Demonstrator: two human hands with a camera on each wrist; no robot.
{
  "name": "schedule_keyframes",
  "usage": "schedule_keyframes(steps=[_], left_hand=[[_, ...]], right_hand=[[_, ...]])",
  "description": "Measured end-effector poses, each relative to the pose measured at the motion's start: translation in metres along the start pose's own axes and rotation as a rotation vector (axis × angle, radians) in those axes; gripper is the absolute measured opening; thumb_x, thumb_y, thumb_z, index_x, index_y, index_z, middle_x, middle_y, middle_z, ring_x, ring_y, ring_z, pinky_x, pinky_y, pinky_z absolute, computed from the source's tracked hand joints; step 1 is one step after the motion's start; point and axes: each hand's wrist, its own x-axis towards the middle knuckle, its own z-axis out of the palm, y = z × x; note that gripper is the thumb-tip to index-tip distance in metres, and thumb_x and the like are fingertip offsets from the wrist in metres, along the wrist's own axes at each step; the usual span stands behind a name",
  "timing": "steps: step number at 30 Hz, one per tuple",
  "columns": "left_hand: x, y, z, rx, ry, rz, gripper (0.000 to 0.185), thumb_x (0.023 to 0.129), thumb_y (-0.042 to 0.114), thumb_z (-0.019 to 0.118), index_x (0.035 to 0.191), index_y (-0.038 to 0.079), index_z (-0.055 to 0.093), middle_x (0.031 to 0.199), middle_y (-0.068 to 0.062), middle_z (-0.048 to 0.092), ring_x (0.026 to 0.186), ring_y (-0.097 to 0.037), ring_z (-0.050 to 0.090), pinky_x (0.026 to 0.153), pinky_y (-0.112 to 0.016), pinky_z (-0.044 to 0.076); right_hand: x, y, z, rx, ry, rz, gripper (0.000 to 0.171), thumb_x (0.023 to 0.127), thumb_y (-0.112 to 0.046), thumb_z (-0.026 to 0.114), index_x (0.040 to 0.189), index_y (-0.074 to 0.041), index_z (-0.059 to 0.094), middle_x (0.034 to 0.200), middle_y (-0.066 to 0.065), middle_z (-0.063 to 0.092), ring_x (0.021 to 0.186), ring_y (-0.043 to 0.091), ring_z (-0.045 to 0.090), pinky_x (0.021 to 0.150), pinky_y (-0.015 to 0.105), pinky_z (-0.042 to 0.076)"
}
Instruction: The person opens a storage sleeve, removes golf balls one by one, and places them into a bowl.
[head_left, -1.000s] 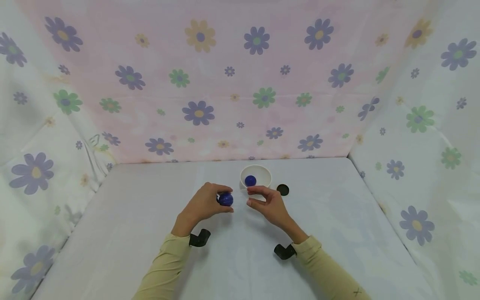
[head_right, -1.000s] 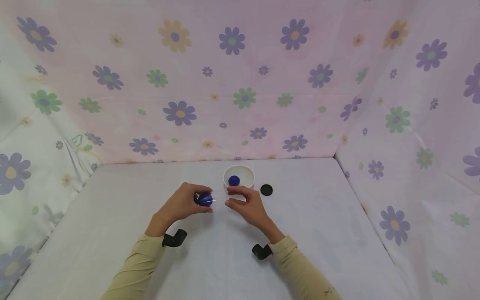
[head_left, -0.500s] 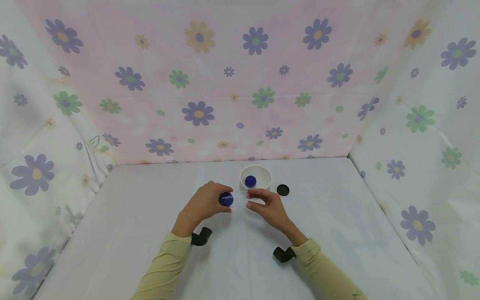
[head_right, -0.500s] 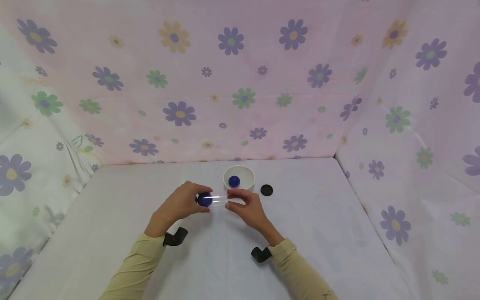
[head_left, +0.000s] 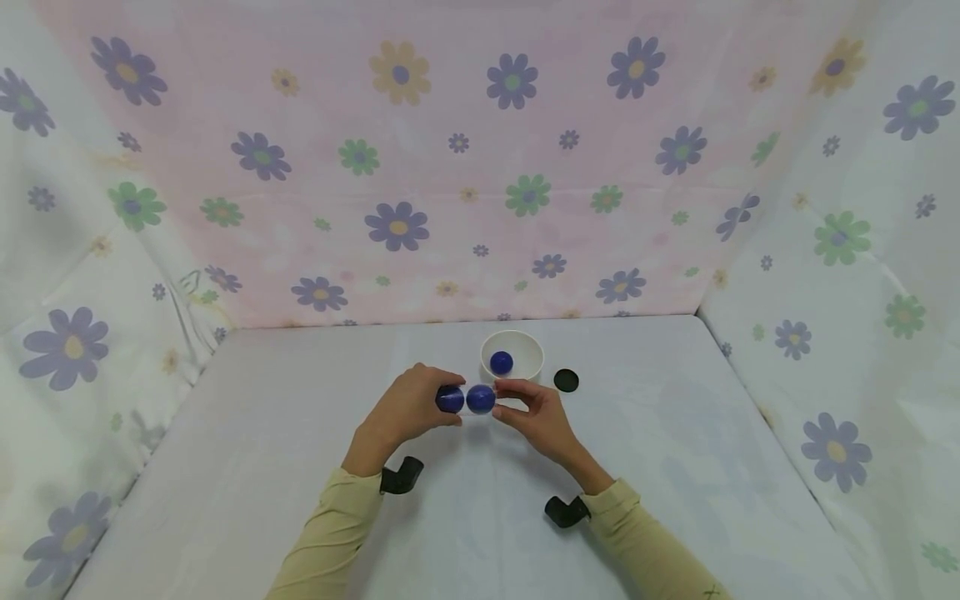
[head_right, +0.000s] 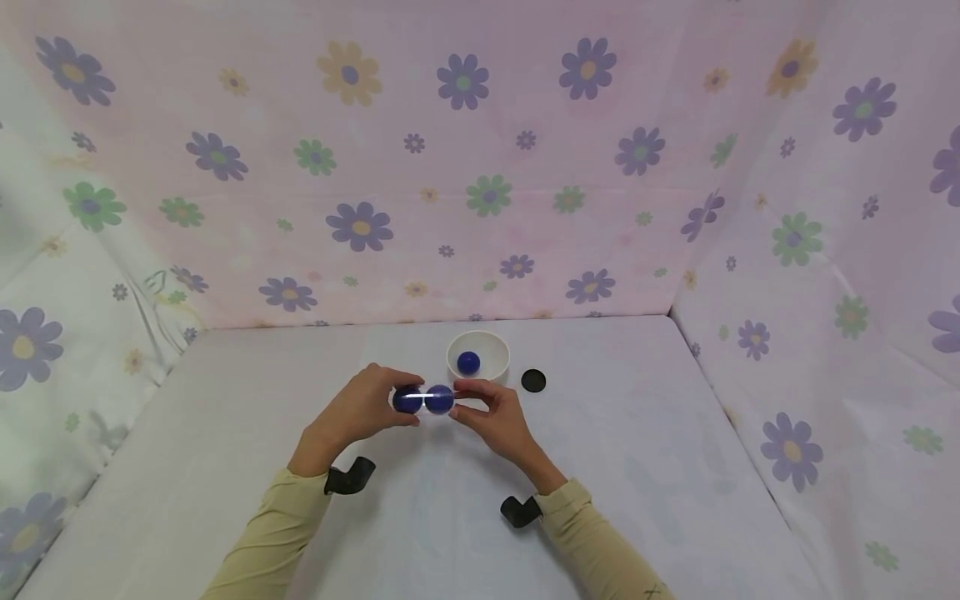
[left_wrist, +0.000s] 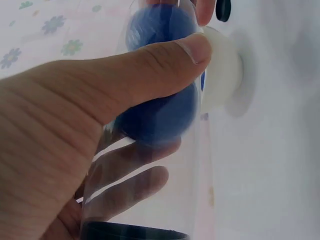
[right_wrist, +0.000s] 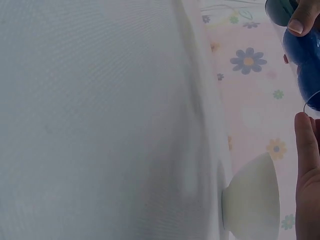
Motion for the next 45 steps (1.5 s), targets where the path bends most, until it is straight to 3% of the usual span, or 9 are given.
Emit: schedule_keyframes(steps=[7, 14, 20, 32, 38, 45], left_hand=[[-0.001, -0.007, 0.004, -0.061, 0.001, 0.028, 0.047, 0.075, 0.015, 0.092, 0.118, 0.006, 0.075, 0.106, -0.005, 0.077, 0.102, -0.025, 0.069, 0.098, -0.049, 0.053], [0.000, -0.011, 0.007, -0.098, -0.012, 0.038, 0.046, 0.074, 0.016, 0.092, 0.117, 0.008, 0.076, 0.102, -0.002, 0.077, 0.099, -0.020, 0.069, 0.096, -0.048, 0.054], [-0.001, -0.013, 0.009, -0.087, -0.012, 0.047, 0.047, 0.074, 0.017, 0.092, 0.117, 0.008, 0.076, 0.102, -0.002, 0.077, 0.099, -0.021, 0.067, 0.098, -0.049, 0.050], [-0.001, -0.005, 0.005, -0.022, -0.016, 0.034, 0.048, 0.074, 0.017, 0.093, 0.118, 0.009, 0.076, 0.106, -0.005, 0.075, 0.104, -0.029, 0.065, 0.092, -0.047, 0.053], [-0.001, -0.009, 0.009, -0.091, -0.020, 0.012, 0.046, 0.075, 0.017, 0.092, 0.118, 0.012, 0.076, 0.108, 0.000, 0.075, 0.106, -0.024, 0.064, 0.098, -0.048, 0.052], [-0.003, -0.016, 0.011, -0.188, 0.000, 0.046, 0.045, 0.076, 0.015, 0.091, 0.118, 0.009, 0.075, 0.112, -0.003, 0.076, 0.106, -0.027, 0.068, 0.098, -0.050, 0.054]], right_hand=[[-0.001, 0.000, 0.001, -0.007, 0.000, 0.031, 0.044, 0.088, 0.002, 0.076, 0.130, 0.009, 0.062, 0.124, 0.021, 0.068, 0.112, 0.011, 0.066, 0.106, 0.039, 0.051], [-0.003, 0.004, -0.002, 0.000, -0.022, 0.032, 0.046, 0.088, 0.004, 0.075, 0.130, 0.013, 0.060, 0.123, 0.022, 0.068, 0.112, 0.012, 0.066, 0.103, 0.036, 0.053], [-0.004, 0.006, -0.005, 0.016, -0.052, 0.055, 0.046, 0.089, 0.003, 0.075, 0.131, 0.013, 0.059, 0.125, 0.023, 0.068, 0.114, 0.011, 0.065, 0.097, 0.027, 0.055], [-0.006, 0.006, -0.008, -0.026, -0.079, 0.079, 0.044, 0.090, -0.004, 0.077, 0.131, 0.003, 0.064, 0.126, 0.018, 0.068, 0.114, 0.015, 0.066, 0.102, 0.040, 0.054], [-0.007, 0.004, -0.012, -0.022, -0.068, 0.054, 0.039, 0.090, -0.007, 0.077, 0.127, 0.001, 0.068, 0.119, 0.014, 0.072, 0.110, 0.014, 0.067, 0.095, 0.031, 0.057], [-0.006, 0.000, -0.017, -0.004, -0.022, 0.069, 0.040, 0.088, -0.003, 0.079, 0.125, 0.001, 0.068, 0.119, 0.016, 0.071, 0.109, 0.016, 0.067, 0.097, 0.035, 0.056]])
